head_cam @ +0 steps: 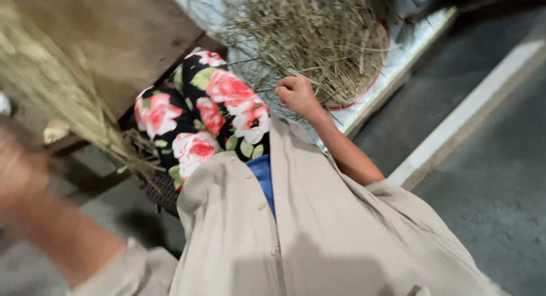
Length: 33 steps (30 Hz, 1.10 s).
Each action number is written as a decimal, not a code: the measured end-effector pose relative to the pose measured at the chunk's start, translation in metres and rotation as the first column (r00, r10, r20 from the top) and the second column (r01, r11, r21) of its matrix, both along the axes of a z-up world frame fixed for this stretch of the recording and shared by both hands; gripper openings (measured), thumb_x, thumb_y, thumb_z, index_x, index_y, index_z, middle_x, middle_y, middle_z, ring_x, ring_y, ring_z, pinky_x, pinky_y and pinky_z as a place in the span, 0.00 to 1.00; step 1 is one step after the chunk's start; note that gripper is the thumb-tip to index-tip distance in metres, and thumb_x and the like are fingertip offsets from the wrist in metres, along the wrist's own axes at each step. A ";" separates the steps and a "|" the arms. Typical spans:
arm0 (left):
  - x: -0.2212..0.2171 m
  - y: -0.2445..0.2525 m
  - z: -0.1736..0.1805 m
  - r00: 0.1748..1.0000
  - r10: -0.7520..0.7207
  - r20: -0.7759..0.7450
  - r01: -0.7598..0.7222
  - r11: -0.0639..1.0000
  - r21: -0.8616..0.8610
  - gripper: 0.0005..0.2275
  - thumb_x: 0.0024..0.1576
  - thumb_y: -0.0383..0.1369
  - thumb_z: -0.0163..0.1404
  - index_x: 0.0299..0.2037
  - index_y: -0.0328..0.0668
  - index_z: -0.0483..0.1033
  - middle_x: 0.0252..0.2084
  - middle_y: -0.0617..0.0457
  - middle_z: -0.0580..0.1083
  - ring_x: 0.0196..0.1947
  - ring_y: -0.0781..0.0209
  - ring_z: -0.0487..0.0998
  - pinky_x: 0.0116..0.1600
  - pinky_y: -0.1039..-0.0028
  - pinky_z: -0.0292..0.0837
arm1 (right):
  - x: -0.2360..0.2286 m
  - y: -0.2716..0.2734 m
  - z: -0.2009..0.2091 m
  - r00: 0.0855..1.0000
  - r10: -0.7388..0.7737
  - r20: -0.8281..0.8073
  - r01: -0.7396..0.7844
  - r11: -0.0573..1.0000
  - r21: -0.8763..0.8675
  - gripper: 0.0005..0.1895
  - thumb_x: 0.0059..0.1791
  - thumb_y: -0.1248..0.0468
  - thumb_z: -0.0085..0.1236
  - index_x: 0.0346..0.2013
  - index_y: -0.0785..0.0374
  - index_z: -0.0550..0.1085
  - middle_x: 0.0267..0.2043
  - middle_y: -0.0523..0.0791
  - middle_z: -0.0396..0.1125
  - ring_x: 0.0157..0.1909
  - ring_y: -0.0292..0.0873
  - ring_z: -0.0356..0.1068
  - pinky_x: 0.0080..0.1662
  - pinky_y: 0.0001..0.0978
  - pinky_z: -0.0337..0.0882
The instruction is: Securing straw bundles by wrapping and tightening fibers using a wooden tool.
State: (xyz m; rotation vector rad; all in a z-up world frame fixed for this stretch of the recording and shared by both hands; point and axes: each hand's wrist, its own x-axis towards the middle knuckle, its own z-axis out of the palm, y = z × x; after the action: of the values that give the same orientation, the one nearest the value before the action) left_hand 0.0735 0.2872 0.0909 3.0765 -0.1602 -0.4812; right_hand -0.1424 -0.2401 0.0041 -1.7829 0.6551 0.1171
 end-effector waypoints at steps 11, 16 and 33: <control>-0.122 -0.319 0.038 0.870 -0.359 0.338 0.477 0.442 -0.759 0.11 0.57 0.36 0.41 0.24 0.42 0.65 0.24 0.52 0.67 0.26 0.52 0.66 0.39 0.60 0.55 | 0.013 0.061 0.107 0.935 0.330 0.130 -0.294 0.926 -0.236 0.04 0.39 0.67 0.52 0.21 0.59 0.74 0.18 0.39 0.66 0.23 0.29 0.58 0.28 0.29 0.60; -0.132 -0.344 0.009 0.831 -0.303 0.466 0.553 0.531 -0.642 0.18 0.56 0.53 0.42 0.19 0.56 0.67 0.18 0.62 0.71 0.25 0.63 0.76 0.56 0.60 0.54 | 0.007 0.058 0.100 0.935 0.249 0.252 -0.222 0.966 -0.131 0.07 0.43 0.72 0.54 0.21 0.63 0.75 0.13 0.46 0.62 0.22 0.32 0.60 0.22 0.28 0.59; 0.048 -0.213 -0.041 0.724 -0.262 0.638 0.329 0.944 0.014 0.23 0.65 0.46 0.32 0.18 0.55 0.70 0.09 0.63 0.58 0.11 0.65 0.56 0.35 0.71 0.57 | -0.032 -0.009 0.162 0.923 0.283 0.260 -0.373 0.820 0.434 0.06 0.44 0.69 0.53 0.22 0.66 0.71 0.16 0.41 0.62 0.18 0.32 0.59 0.22 0.20 0.61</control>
State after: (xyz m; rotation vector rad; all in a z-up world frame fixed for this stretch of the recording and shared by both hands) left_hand 0.1218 0.0741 0.0501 2.9742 -0.6723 0.5859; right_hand -0.1744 -0.2488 0.1662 -1.3852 0.1495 0.3187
